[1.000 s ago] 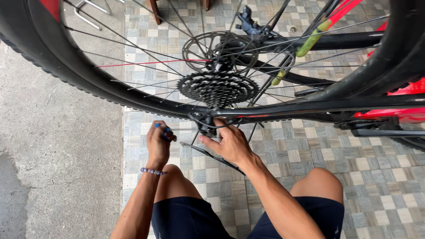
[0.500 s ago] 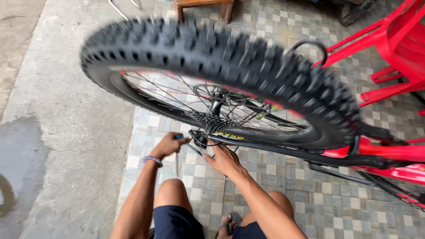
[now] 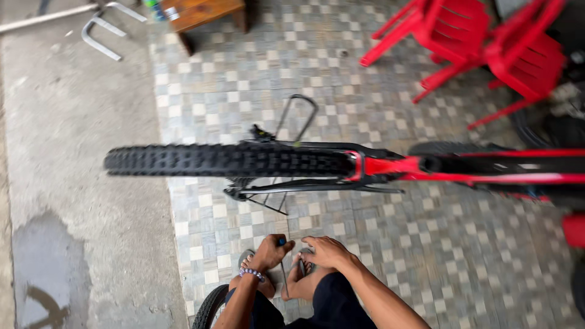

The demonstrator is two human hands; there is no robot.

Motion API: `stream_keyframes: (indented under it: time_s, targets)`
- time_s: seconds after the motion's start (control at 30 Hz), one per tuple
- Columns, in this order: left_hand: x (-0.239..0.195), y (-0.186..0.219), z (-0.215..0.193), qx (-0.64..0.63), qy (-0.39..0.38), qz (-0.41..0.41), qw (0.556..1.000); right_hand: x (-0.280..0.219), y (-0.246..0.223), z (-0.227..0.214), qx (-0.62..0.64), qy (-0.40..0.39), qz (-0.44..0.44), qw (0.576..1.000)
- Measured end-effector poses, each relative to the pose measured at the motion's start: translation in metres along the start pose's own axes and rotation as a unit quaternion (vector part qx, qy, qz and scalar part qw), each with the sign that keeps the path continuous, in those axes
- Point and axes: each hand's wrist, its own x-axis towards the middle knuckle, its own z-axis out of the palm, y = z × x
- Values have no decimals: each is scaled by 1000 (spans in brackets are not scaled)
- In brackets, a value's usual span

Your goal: The person adjusts the handlebars and then flips the bicycle upside down to access the rear derailleur. They use a screwdriver to adjust the derailleur cable and mechanism, then flip the bike back upright to check the handlebar controls.

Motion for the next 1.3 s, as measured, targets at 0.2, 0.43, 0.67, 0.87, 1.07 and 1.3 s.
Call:
stream_keyframes:
  time_s: [0.2, 0.43, 0.67, 0.87, 1.07, 1.3]
  targets:
    - [-40, 129, 54, 115, -82, 111, 984, -122, 35, -30, 72, 69, 98, 990]
    - [-36, 230, 108, 189, -107, 206, 954, -293, 102, -97, 127, 264, 196, 936]
    - [-18, 343, 180, 111, -67, 233, 964, -450, 134, -183, -4, 705, 197, 681]
    - [1, 431, 231, 46, -58, 356, 932, -476, 224, -228, -82, 688, 465, 551]
    - [36, 496, 260, -38, -30, 398, 916, -482, 284, -236, 43, 624, 540, 563]
    - [92, 548, 292, 19, 20, 479, 877, -545, 352, -255, 24, 591, 526, 611]
